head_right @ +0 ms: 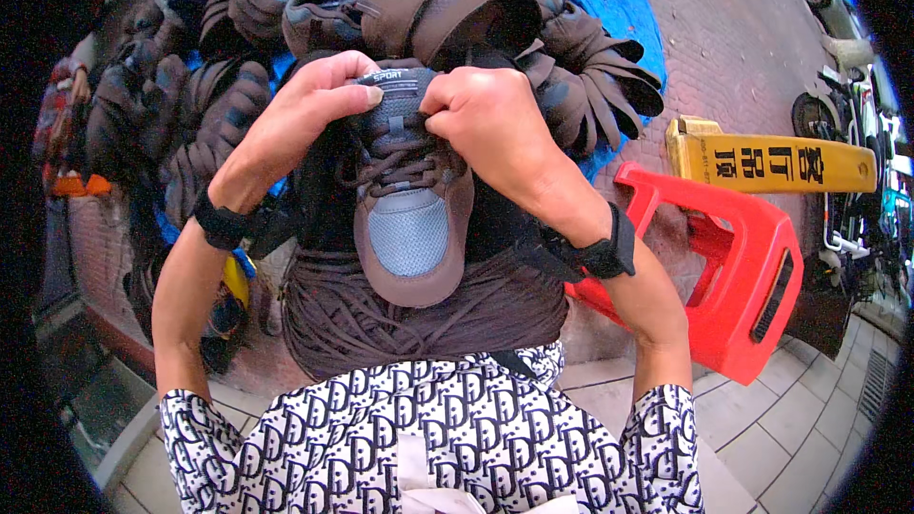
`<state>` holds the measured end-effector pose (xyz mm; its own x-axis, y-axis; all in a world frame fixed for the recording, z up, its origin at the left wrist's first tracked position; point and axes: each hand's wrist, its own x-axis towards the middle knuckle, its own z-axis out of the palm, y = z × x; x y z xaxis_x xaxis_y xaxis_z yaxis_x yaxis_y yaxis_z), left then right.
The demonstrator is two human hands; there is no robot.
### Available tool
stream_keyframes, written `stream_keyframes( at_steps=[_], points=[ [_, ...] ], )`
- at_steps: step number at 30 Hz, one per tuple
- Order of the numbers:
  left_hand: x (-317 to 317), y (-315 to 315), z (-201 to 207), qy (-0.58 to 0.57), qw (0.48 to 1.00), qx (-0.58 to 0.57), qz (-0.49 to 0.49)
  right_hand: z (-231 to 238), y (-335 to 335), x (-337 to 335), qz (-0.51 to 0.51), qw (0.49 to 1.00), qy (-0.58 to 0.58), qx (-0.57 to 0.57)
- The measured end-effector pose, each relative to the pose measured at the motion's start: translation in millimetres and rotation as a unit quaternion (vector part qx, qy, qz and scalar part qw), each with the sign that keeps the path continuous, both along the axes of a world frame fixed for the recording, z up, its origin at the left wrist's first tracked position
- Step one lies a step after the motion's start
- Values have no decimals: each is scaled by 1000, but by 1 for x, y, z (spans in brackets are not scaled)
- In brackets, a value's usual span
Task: Lace a new pair of athletic shoes by threading the shoelace through the eyelets.
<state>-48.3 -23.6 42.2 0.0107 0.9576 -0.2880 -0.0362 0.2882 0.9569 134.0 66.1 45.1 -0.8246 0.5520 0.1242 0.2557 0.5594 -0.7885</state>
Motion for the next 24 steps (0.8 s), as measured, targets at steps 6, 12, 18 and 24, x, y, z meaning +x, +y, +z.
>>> stream_keyframes(
  at_steps=[6,12,18,24],
  points=[
    [4,-1,8,50,998,19,-13,-2,-10,-3,26,960,-14,279],
    [4,3,5,118,992,38,-17,6,-19,-8,25,921,-34,388],
    [5,5,3,125,991,44,-20,-7,-6,-12,37,967,61,244],
    [-1,2,2,88,994,46,-46,-21,-8,-4,-36,986,150,-66]
  ],
)
